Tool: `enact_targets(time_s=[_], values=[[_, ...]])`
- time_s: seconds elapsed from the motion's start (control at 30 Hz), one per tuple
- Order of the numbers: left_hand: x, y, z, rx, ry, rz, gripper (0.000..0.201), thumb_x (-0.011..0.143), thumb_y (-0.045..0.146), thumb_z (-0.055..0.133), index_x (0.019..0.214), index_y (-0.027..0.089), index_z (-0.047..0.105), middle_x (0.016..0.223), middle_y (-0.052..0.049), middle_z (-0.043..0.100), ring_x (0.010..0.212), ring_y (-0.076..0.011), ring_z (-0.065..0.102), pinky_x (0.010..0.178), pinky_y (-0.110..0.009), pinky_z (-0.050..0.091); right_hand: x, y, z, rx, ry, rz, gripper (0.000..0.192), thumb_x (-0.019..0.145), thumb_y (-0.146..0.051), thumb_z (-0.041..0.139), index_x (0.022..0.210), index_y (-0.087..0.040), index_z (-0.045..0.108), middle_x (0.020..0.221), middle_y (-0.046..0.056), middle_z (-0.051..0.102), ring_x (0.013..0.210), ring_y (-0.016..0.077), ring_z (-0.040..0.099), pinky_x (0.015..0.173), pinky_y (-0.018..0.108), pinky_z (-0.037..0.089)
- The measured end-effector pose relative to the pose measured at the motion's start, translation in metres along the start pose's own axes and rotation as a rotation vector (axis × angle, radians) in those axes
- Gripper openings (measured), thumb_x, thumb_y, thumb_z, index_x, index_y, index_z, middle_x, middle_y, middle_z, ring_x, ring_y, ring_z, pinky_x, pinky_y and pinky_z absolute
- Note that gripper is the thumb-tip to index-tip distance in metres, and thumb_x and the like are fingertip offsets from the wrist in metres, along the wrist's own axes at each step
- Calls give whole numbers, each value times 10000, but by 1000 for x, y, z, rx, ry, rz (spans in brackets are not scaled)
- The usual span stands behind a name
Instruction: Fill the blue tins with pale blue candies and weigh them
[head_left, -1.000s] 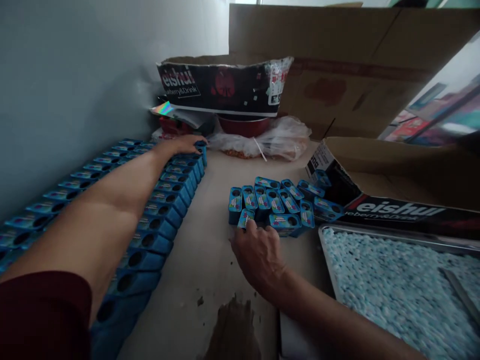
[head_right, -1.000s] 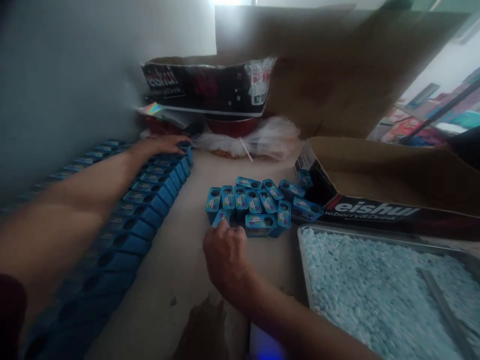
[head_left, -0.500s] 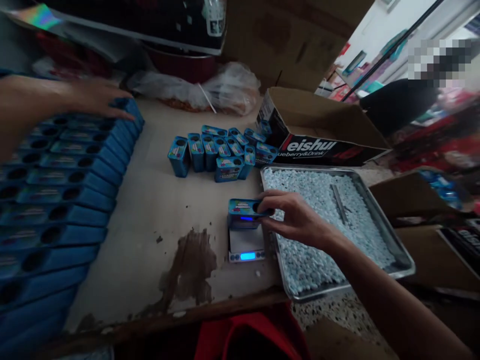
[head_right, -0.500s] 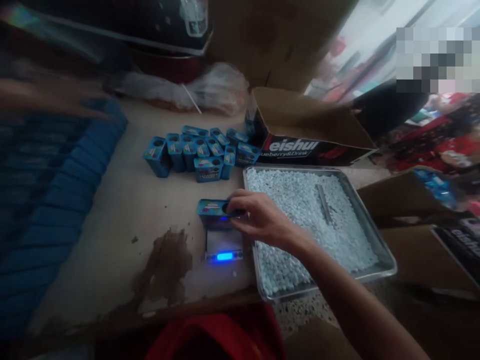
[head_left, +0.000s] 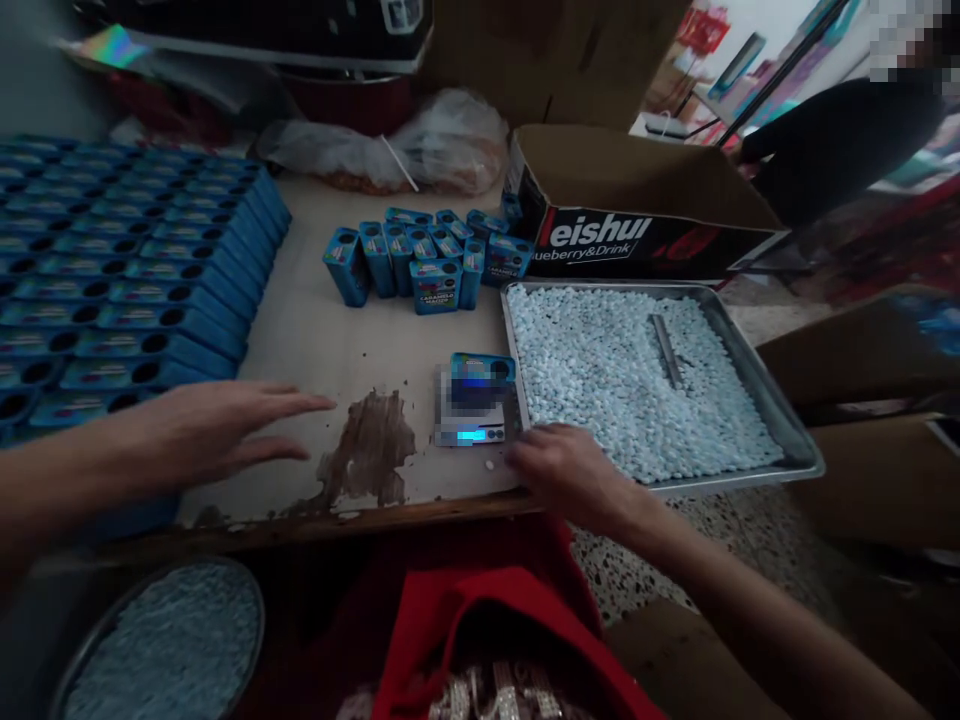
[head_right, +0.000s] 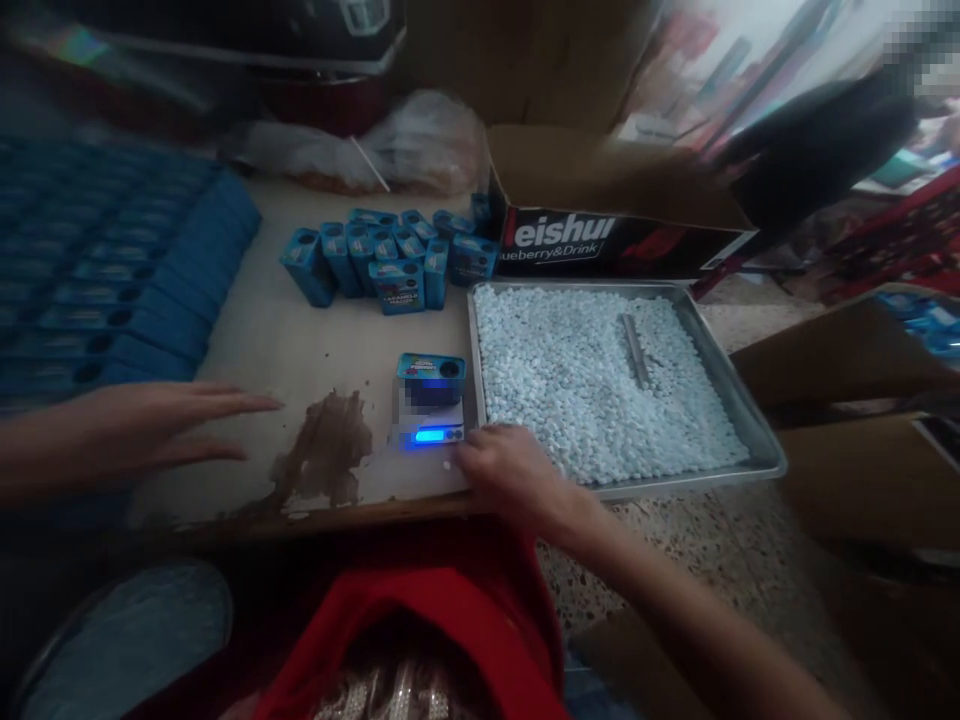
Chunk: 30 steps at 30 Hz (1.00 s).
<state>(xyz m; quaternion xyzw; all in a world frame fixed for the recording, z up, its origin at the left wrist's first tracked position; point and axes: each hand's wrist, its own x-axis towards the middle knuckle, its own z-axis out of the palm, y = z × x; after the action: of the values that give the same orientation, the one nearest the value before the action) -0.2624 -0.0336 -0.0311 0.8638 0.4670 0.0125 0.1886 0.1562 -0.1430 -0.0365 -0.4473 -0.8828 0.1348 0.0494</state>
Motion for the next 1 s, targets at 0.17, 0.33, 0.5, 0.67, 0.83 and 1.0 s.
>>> enact_targets(time_s=[0.17,0.33,0.5,0.67,0.83,1.0], values=[[5,42,23,-26,-100,125,455,996,534,575,1410,352,628,1251,-12,720,1071,-254,711,929,-326,522,2,-23,46,-179,-75,-48,97,963,-116,600,990,-148,687,989,101,714,900,228,607,754,357,475],[10,57,26,-32,-30,121,468,1002,550,532,1401,331,641,1227,-62,727,1066,-275,707,895,-352,545,15,-29,56,-229,-166,-85,171,950,-56,551,946,-122,709,990,130,706,893,234,612,750,357,485],[5,42,30,-21,-20,97,529,986,602,529,1430,329,619,1286,-85,716,1107,-293,701,935,-377,551,-7,-8,21,-163,54,-13,172,958,-89,565,960,-174,714,998,85,703,854,201,609,756,333,487],[19,45,28,-19,-34,123,514,992,591,527,1410,312,640,1274,-72,724,1092,-287,703,938,-376,549,-40,55,-14,-367,228,434,246,954,-173,599,1169,-172,719,1170,146,696,1016,288,637,786,387,502],[40,69,23,-4,-14,150,492,1023,541,462,1382,272,664,1288,-78,715,1126,-269,694,996,-373,530,-38,79,-5,-225,26,463,403,968,-328,622,1357,-224,625,1175,108,722,1066,293,659,818,376,498],[53,89,21,-6,164,104,486,999,495,542,1405,246,638,1338,-87,693,1203,-283,664,1058,-396,506,-5,78,-3,-100,-99,432,242,877,-210,628,1114,-194,670,928,68,713,767,195,630,649,288,396]])
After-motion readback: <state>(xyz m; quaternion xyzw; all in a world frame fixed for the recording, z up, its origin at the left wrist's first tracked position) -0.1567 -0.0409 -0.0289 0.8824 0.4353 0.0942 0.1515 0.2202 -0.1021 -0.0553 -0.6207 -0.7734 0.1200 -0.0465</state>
